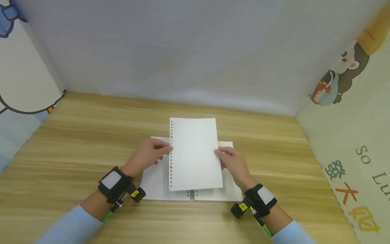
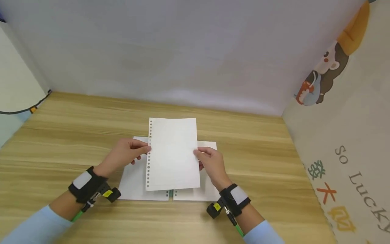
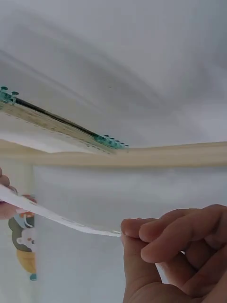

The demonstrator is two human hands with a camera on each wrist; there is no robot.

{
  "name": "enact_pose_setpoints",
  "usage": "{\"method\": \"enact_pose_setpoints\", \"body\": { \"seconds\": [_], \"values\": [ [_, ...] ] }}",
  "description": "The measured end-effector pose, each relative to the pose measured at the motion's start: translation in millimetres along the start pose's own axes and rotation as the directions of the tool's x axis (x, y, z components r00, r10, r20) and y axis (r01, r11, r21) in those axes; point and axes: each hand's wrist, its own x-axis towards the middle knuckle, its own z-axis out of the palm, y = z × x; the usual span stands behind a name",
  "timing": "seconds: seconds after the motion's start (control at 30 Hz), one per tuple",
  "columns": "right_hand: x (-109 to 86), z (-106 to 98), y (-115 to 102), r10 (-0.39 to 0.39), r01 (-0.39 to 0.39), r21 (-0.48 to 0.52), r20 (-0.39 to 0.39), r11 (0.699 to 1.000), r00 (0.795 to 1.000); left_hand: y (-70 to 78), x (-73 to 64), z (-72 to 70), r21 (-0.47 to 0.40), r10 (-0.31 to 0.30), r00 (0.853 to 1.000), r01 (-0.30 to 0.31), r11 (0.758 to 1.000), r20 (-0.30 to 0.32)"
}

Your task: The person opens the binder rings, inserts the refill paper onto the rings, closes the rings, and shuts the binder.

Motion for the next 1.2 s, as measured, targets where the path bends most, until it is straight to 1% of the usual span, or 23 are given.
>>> {"method": "enact_pose_setpoints", "body": {
  "seconds": [0.07, 0.2, 0.3, 0.4, 0.47, 0.67, 0.83, 1.03, 1.2],
  "values": [
    [-1.5, -8.5, 6.5, 0.019, -0.019, -0.02, -0.014, 1.0, 1.0, 3.7, 3.0, 11.0, -0.001, -0.006, 1.0, 0.006, 1.0, 0.01],
    [-6.5, -24.3, 18.1, 0.045, -0.046, -0.04, -0.025, 0.998, 0.999, 7.6, 9.3, 33.5, 0.013, -0.038, 0.999, 0.038, 0.999, 0.027],
    [-9.7, -31.8, 23.5, 0.058, -0.06, -0.051, -0.025, 0.997, 0.998, 6.0, 14.7, 47.3, 0.029, -0.056, 0.998, 0.055, 0.998, 0.03],
    [-12.0, -34.8, 29.8, 0.077, -0.078, -0.043, -0.025, 0.996, 0.997, 3.6, 17.6, 56.5, 0.055, -0.059, 0.998, 0.057, 0.997, 0.03],
    [-12.6, -35.6, 33.7, 0.088, -0.088, -0.033, -0.027, 0.996, 0.996, 2.8, 19.0, 60.5, 0.063, -0.056, 0.998, 0.054, 0.997, 0.033],
    [-10.7, -39.1, 41.2, 0.084, -0.084, -0.008, -0.051, 0.996, 0.995, 4.9, 23.0, 71.1, 0.106, -0.032, 0.999, 0.029, 0.994, 0.023],
    [-8.1, -41.1, 46.1, 0.121, -0.12, 0.011, -0.062, 0.993, 0.991, 8.9, 24.6, 77.2, 0.138, -0.042, 0.999, 0.039, 0.99, 0.018],
    [-5.2, -42.2, 49.9, 0.14, -0.139, 0.016, -0.07, 0.99, 0.988, 11.9, 25.1, 80.3, 0.197, -0.061, 0.998, 0.058, 0.979, 0.011],
    [-4.1, -43.7, 52.1, 0.154, -0.154, 0.019, -0.062, 0.988, 0.986, 12.9, 27.2, 79.7, 0.252, -0.031, 1.0, 0.03, 0.967, -0.001]
  ]
}}
